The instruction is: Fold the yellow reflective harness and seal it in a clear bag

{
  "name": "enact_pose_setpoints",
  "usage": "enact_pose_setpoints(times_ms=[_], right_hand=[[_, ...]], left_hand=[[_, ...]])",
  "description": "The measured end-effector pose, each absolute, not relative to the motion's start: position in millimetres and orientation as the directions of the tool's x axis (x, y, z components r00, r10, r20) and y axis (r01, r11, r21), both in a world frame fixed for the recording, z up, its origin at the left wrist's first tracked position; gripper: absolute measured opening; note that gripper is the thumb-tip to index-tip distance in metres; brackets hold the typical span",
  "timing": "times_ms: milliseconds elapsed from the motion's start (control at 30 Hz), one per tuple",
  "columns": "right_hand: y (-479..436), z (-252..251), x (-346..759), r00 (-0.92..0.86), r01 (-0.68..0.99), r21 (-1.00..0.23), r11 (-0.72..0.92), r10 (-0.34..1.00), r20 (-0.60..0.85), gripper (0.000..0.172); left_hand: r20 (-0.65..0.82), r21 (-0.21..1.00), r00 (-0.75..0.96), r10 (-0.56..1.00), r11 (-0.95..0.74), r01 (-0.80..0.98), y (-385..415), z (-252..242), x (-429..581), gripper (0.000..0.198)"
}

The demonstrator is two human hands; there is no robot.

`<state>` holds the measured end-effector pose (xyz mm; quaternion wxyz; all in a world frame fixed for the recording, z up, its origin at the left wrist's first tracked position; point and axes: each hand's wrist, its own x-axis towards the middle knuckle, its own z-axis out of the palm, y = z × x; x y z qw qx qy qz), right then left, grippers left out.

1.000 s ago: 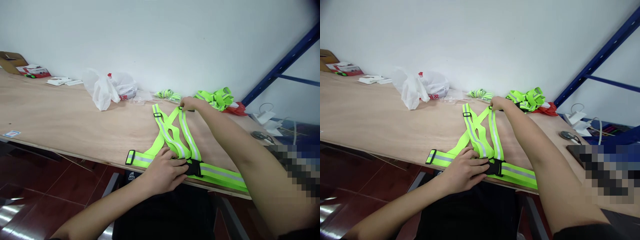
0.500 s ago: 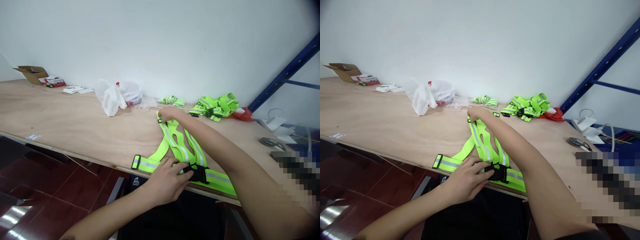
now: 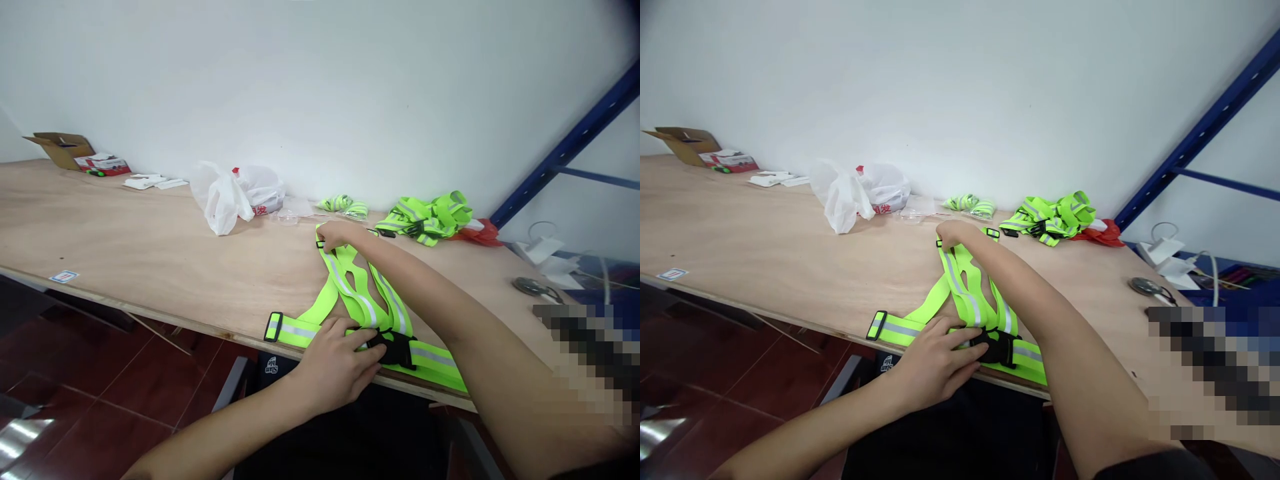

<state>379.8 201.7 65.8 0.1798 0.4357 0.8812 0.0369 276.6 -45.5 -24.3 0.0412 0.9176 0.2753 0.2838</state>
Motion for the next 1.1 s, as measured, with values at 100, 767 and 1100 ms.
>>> enact_pose_setpoints(times_ms=[100,767,1100], right_hand=[[198.9,69.3,385.7,-0.558,0.762,0.233,0.605,0.795,-0.238,0.030],[177.4,160.3,464.6,-0.506,0.855,0.197,0.480,0.856,0.109,0.037],[211.0,86.0,453.2,-0.483,0.870,0.107,0.481,0.876,-0.006,0.031]], left_hand=[[0.545,0.239,0.652,0.527,-0.843,0.482,-47.8,-27.1,277.2,0.028],[0.615,0.219,0.624,0.482,-0.864,0.453,-49.1,-32.0,277.5,0.029],[0.602,0.234,0.615,0.509,-0.849,0.474,-52.0,-28.3,280.0,0.028]])
